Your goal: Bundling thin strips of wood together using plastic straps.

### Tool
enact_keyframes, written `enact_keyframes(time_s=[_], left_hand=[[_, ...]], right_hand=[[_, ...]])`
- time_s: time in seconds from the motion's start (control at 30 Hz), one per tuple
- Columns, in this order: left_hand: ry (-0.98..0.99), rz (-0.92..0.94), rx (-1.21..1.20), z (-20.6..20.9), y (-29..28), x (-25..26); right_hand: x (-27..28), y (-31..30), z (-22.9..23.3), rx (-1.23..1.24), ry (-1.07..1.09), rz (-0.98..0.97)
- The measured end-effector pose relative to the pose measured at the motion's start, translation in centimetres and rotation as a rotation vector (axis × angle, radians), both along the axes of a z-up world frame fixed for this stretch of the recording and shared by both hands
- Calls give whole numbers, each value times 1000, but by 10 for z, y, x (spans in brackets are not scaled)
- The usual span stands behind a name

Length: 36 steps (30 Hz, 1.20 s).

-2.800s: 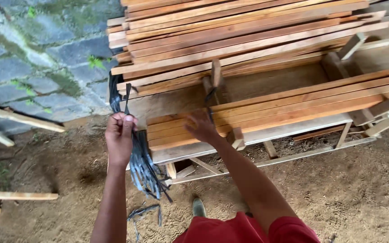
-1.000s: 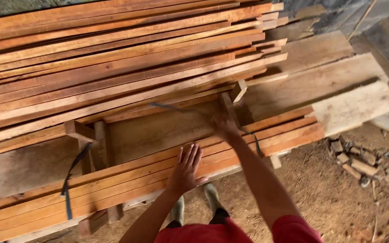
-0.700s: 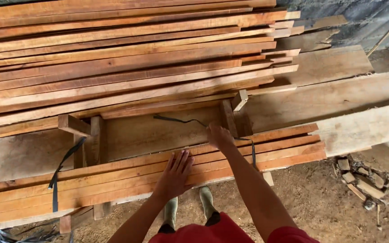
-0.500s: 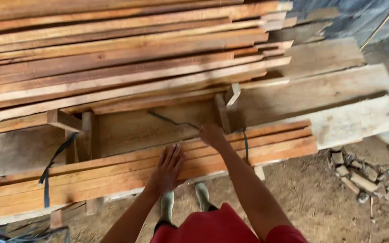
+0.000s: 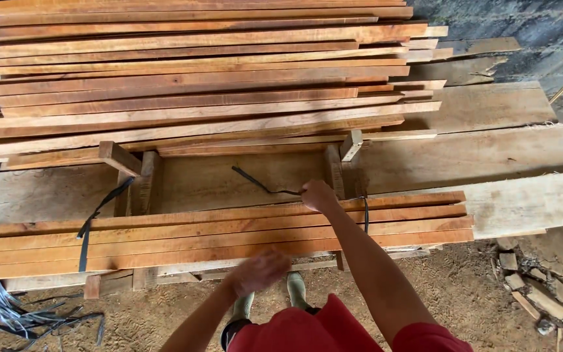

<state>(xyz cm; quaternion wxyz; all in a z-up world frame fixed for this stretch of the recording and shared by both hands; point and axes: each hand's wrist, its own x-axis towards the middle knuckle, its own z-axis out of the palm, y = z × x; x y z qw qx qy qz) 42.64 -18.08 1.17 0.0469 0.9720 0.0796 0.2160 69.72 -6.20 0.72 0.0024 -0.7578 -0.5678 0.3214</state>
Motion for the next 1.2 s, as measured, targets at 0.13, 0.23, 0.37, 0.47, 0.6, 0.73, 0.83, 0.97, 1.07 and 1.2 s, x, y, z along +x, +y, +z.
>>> enact_keyframes(time_s=[0.13,0.23,0.37,0.47,0.6,0.73,0.83,0.97,1.07,1.2], left_hand=[[226,-166,-202,-71,-38,0],[69,72,-339,-70,-38,21],[56,416,-431,-161,-24,55],[85,500,-387,-192,-18,73],[172,550,-406,-190,-22,88],[242,601,-412,-178,-22,94],[306,630,-408,-135,-23,101],[272,564,-299,-44,-41,102],[216,520,-230,-64,-51,100],[82,335,-476,-116,-65,95]], right_hand=[[1,0,5,1,1,26],[11,8,-7,-38,17,74],[46,35,-71,-122,-50,196],[47,36,-60,-241,-122,246],[47,32,-62,-234,-87,236],[43,45,-82,-222,-126,265],[30,35,-29,-95,-274,391],[21,17,14,6,-329,389],[28,1,31,43,-300,337],[37,-33,47,110,-125,205]])
